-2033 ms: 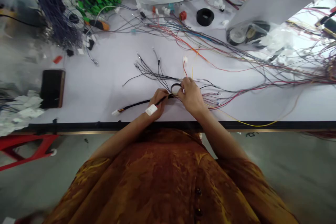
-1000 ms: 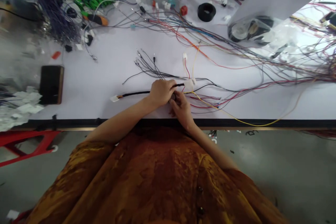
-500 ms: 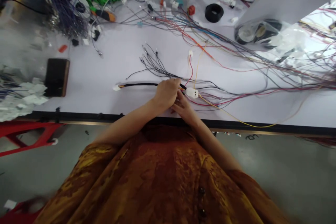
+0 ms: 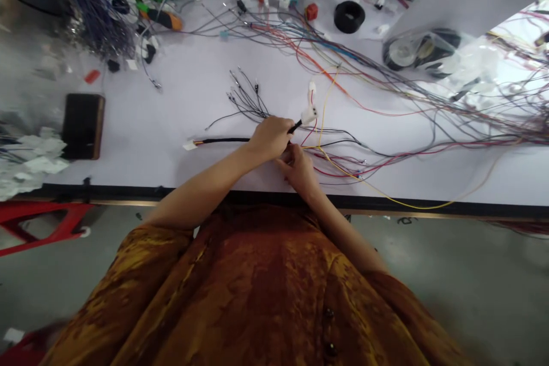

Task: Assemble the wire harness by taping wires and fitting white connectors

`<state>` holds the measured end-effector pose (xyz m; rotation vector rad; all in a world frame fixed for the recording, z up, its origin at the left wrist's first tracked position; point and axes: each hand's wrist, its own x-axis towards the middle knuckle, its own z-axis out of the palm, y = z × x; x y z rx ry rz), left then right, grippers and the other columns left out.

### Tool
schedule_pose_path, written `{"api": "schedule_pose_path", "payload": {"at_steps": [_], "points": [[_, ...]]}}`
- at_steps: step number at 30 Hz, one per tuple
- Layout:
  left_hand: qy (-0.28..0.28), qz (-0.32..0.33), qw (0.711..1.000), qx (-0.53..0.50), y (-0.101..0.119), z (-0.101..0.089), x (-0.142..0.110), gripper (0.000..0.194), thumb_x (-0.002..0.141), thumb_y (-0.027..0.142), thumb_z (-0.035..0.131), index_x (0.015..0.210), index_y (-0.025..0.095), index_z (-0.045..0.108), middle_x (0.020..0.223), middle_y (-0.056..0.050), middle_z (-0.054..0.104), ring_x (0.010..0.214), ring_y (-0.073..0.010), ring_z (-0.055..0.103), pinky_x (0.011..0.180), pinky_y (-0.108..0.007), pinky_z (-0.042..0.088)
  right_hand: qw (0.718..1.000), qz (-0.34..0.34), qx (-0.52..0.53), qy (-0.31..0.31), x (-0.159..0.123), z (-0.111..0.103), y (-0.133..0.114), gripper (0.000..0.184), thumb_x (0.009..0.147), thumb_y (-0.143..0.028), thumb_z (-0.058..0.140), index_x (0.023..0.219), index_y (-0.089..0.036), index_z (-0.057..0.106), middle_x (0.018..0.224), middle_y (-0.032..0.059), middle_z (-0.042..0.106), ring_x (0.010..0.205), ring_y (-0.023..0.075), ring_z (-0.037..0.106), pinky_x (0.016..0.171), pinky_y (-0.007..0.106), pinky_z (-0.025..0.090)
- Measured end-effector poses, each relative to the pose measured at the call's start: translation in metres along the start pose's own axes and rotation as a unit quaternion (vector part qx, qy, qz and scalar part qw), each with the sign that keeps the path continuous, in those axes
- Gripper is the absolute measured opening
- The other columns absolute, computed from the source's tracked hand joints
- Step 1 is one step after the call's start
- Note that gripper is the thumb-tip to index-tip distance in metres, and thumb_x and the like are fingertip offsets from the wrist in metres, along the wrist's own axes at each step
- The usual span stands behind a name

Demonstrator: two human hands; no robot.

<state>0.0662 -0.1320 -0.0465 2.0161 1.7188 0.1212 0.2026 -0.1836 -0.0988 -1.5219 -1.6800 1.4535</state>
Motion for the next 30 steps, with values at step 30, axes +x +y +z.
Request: {"api": "schedule_pose_path", "payload": {"at_steps": [30], "points": [[0.164,0.105,0.981,-0.015,-0.014,0.070,-0.058,0.029,0.095,0.013,0.042,0.119,0.017,0.058,0.120,-0.011,0.067,0.102,-0.0215,0.067,0.083,-0.031,0.054,0.999,-0.038,0.034,-0.002,0.034,-0.053,-0.030,0.030,0.083,-0.031,0.058,0.108,-0.016,0.066,0.064,-0.0025,0.061,0.048,0.0104,0.054,0.048,0.023,0.046]]}}
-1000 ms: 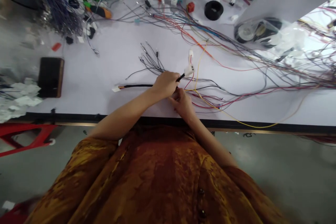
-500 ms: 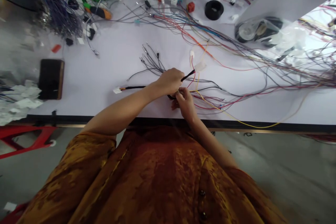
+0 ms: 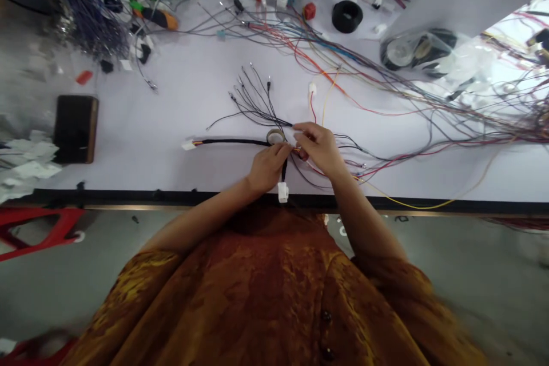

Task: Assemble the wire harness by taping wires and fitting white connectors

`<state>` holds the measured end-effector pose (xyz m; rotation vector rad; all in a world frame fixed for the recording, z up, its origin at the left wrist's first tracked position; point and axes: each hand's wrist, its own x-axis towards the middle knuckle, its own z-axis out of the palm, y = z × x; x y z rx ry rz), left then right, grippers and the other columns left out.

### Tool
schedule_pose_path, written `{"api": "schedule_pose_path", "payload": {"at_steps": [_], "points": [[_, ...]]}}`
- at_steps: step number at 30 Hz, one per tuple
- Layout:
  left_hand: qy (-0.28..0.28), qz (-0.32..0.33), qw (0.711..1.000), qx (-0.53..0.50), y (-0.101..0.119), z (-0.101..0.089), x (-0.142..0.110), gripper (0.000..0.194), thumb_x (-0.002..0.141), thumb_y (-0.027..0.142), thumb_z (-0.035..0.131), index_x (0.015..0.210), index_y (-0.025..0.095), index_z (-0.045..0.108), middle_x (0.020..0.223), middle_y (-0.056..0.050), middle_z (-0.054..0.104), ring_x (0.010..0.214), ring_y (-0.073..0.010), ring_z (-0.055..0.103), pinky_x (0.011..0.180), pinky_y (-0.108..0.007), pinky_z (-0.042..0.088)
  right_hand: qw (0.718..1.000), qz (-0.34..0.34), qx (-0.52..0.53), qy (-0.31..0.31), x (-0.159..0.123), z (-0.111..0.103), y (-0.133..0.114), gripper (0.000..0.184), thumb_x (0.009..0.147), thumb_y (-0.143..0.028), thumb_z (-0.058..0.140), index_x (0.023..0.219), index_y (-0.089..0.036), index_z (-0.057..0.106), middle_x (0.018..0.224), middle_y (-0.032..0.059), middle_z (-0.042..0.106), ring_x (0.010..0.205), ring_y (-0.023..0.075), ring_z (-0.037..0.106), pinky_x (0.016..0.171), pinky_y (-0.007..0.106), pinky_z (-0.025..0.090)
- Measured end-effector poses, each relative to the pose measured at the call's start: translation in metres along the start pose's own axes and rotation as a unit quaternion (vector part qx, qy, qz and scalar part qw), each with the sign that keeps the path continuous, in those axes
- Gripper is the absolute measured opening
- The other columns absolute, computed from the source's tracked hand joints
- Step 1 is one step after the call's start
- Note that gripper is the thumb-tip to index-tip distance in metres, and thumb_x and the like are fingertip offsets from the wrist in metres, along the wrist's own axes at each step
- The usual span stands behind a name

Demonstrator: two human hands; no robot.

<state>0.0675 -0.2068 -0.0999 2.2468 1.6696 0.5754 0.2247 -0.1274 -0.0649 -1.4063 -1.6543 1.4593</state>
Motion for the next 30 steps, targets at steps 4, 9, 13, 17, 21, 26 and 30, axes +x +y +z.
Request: {"api": "schedule_pose_path", "payload": {"at_steps": [4,9,13,17,21,26,30], "points": [[0.030,0.054,0.998,0.024,-0.006,0.011,-0.005,0.030,0.096,0.015,0.041,0.118,0.013,0.060,0.124,-0.015,0.066,0.103,-0.0247,0.067,0.085,-0.035,0.056,0.987,0.038,-0.117,-0.105,0.042,0.019,-0.012,0.026,0.085,-0.029,0.057,0.103,-0.013,0.066,0.057,-0.0037,0.058,0.045,0.0112,0.051,0.048,0.025,0.041],[0.048,0.068,0.996,0.023,-0.013,0.019,-0.009,0.032,0.097,0.015,0.038,0.116,0.012,0.064,0.125,-0.017,0.066,0.111,-0.0248,0.065,0.093,-0.037,0.055,0.957,-0.050,-0.271,-0.094,0.061,0.030,-0.015,0.024,0.079,-0.025,0.065,0.099,-0.013,0.066,0.073,0.0005,0.063,0.070,0.0145,0.056,0.068,0.027,0.043],[0.029,0.028,0.999,-0.017,-0.012,0.021,-0.009,0.032,0.100,0.021,0.036,0.114,0.016,0.064,0.130,-0.015,0.063,0.111,-0.0240,0.065,0.096,-0.039,0.054,0.928,-0.110,-0.328,-0.138,0.061,0.029,-0.015,0.028,0.076,-0.014,0.064,0.104,-0.013,0.062,0.086,0.0035,0.064,0.077,0.0162,0.054,0.072,0.028,0.043],[0.005,-0.037,0.996,-0.087,-0.010,0.019,-0.006,0.030,0.100,0.026,0.037,0.118,0.019,0.061,0.133,-0.012,0.061,0.116,-0.0223,0.062,0.101,-0.037,0.050,0.904,-0.170,-0.381,-0.095,0.058,0.034,-0.020,0.024,0.078,-0.008,0.054,0.100,-0.016,0.059,0.105,0.0081,0.061,0.088,0.0190,0.055,0.077,0.031,0.044],[-0.010,-0.063,0.989,-0.134,-0.013,0.010,-0.004,0.029,0.100,0.028,0.039,0.117,0.019,0.060,0.129,-0.011,0.060,0.116,-0.0207,0.060,0.101,-0.035,0.048,0.908,-0.214,-0.355,-0.054,0.051,0.027,-0.021,0.036,0.077,-0.002,0.046,0.107,-0.016,0.057,0.117,0.0117,0.055,0.102,0.0211,0.054,0.086,0.033,0.045],[0.046,-0.055,0.979,-0.189,-0.023,0.001,0.000,0.024,0.098,0.030,0.043,0.103,0.020,0.065,0.117,-0.009,0.063,0.108,-0.0157,0.062,0.097,-0.029,0.049,0.918,-0.227,-0.323,-0.047,0.039,0.000,-0.007,0.038,0.075,-0.004,0.044,0.107,-0.016,0.060,0.113,0.0107,0.059,0.103,0.0223,0.053,0.092,0.037,0.043],[0.092,-0.062,0.967,-0.231,-0.025,0.004,0.005,0.021,0.097,0.029,0.046,0.097,0.019,0.064,0.108,-0.009,0.068,0.101,-0.0159,0.065,0.093,-0.029,0.051,0.894,-0.227,-0.386,-0.008,0.034,0.003,-0.012,0.024,0.082,-0.014,0.048,0.097,-0.015,0.067,0.114,0.0126,0.062,0.111,0.0287,0.050,0.097,0.044,0.038]]}}
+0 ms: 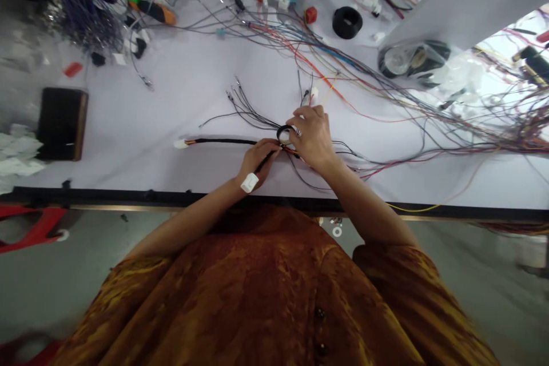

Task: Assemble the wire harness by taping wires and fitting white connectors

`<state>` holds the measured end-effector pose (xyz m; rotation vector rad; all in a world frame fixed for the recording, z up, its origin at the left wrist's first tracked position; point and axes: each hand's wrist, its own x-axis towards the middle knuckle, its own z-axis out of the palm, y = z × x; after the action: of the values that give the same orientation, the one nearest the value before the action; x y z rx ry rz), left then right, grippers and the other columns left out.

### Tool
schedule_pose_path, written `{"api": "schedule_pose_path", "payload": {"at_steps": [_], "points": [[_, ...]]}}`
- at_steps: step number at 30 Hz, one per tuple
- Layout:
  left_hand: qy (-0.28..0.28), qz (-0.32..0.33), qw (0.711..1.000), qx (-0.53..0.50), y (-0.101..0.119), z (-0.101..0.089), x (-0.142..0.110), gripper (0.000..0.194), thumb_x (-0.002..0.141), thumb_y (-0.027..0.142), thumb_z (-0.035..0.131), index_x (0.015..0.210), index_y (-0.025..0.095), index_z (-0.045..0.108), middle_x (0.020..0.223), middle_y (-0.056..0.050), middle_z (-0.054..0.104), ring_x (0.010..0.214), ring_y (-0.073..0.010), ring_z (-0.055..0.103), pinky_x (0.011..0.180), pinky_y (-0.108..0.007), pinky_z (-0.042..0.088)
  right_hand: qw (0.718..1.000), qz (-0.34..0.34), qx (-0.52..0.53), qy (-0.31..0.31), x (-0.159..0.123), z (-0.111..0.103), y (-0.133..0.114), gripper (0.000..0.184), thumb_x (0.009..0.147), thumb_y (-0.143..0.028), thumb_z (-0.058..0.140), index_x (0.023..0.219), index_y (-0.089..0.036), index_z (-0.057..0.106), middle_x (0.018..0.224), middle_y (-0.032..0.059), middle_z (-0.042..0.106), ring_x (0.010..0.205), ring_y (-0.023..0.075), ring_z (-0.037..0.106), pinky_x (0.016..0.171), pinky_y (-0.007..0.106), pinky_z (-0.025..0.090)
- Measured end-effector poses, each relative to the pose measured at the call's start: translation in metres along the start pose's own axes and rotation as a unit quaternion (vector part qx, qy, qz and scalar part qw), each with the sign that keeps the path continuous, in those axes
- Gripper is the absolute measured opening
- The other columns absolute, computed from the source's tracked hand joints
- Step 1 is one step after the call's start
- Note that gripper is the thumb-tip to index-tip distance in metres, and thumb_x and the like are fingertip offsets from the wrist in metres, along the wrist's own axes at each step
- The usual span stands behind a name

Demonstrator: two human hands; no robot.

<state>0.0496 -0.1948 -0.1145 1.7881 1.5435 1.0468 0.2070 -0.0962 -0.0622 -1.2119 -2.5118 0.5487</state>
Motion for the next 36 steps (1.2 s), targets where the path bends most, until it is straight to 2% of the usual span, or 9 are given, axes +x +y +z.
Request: {"api": "schedule_pose_path", "payload": {"at_steps": [3,6,9,12,14,18,22,29,36], "points": [[0.001,-0.044,0.999,-0.005,0.001,0.004,0.001,0.018,0.096,0.029,0.048,0.093,0.020,0.064,0.101,-0.009,0.071,0.096,-0.0169,0.066,0.089,-0.029,0.052,0.999,0.003,-0.011,-0.049,0.013,-0.001,-0.020,0.022,0.084,-0.016,0.048,0.096,-0.014,0.067,0.103,0.0129,0.064,0.101,0.0274,0.053,0.090,0.040,0.041],[0.020,-0.098,0.995,-0.016,0.003,0.004,0.002,0.015,0.093,0.029,0.051,0.089,0.020,0.063,0.095,-0.006,0.072,0.089,-0.0172,0.066,0.086,-0.030,0.052,0.997,0.028,0.045,-0.062,0.023,-0.001,-0.025,0.031,0.082,-0.016,0.050,0.110,-0.015,0.064,0.097,0.0096,0.065,0.088,0.0227,0.056,0.079,0.034,0.044],[0.056,-0.147,0.985,-0.075,0.005,0.002,0.006,0.016,0.092,0.030,0.052,0.090,0.019,0.064,0.088,-0.004,0.073,0.083,-0.0163,0.067,0.081,-0.029,0.053,0.987,0.056,0.134,-0.064,0.016,0.000,-0.007,0.035,0.084,-0.018,0.051,0.116,-0.017,0.064,0.085,0.0044,0.064,0.077,0.0183,0.056,0.074,0.030,0.044],[0.040,-0.187,0.976,-0.106,0.006,-0.002,0.014,0.019,0.091,0.032,0.052,0.089,0.018,0.064,0.084,-0.004,0.072,0.081,-0.0162,0.067,0.078,-0.029,0.053,0.984,0.088,0.141,-0.068,-0.005,0.001,0.014,0.023,0.087,-0.023,0.051,0.100,-0.016,0.070,0.081,0.0043,0.062,0.076,0.0177,0.056,0.077,0.031,0.045],[0.013,-0.181,0.977,-0.112,0.006,-0.005,0.019,0.017,0.089,0.031,0.054,0.090,0.018,0.065,0.085,-0.004,0.072,0.080,-0.0156,0.067,0.078,-0.029,0.053,0.990,0.098,0.089,-0.047,-0.019,0.001,0.016,0.021,0.089,-0.025,0.053,0.097,-0.014,0.069,0.094,0.0092,0.062,0.082,0.0199,0.058,0.081,0.035,0.046],[0.006,-0.145,0.985,-0.093,0.007,-0.005,0.026,0.011,0.083,0.026,0.061,0.089,0.018,0.064,0.088,-0.003,0.072,0.080,-0.0146,0.064,0.077,-0.027,0.052,0.997,0.036,-0.054,-0.051,-0.030,0.001,-0.008,0.040,0.088,-0.032,0.062,0.122,-0.012,0.060,0.120,0.0185,0.056,0.106,0.0316,0.054,0.091,0.045,0.043],[0.025,-0.143,0.988,-0.045,0.010,-0.003,0.027,0.007,0.082,0.024,0.061,0.084,0.017,0.064,0.080,-0.002,0.069,0.073,-0.0138,0.061,0.073,-0.027,0.050,0.983,-0.024,-0.146,-0.105,-0.025,0.002,-0.028,0.034,0.088,-0.025,0.060,0.119,-0.010,0.060,0.118,0.0183,0.059,0.111,0.0361,0.050,0.096,0.048,0.038],[-0.042,-0.105,0.993,-0.034,0.010,-0.006,0.035,0.015,0.083,0.019,0.057,0.093,0.019,0.068,0.094,-0.003,0.073,0.089,-0.0157,0.065,0.086,-0.029,0.050,0.984,0.030,-0.140,-0.108,-0.026,0.011,-0.021,0.025,0.089,-0.015,0.048,0.110,-0.009,0.058,0.112,0.0195,0.060,0.102,0.0321,0.052,0.090,0.044,0.039],[-0.069,-0.076,0.995,-0.001,0.007,-0.004,0.038,0.011,0.085,0.022,0.059,0.086,0.019,0.069,0.087,-0.003,0.071,0.085,-0.0158,0.064,0.080,-0.028,0.049,0.987,-0.023,-0.126,-0.099,-0.020,0.012,-0.002,0.020,0.093,-0.019,0.046,0.104,-0.015,0.062,0.108,0.0153,0.061,0.099,0.0291,0.054,0.085,0.041,0.040]]}}
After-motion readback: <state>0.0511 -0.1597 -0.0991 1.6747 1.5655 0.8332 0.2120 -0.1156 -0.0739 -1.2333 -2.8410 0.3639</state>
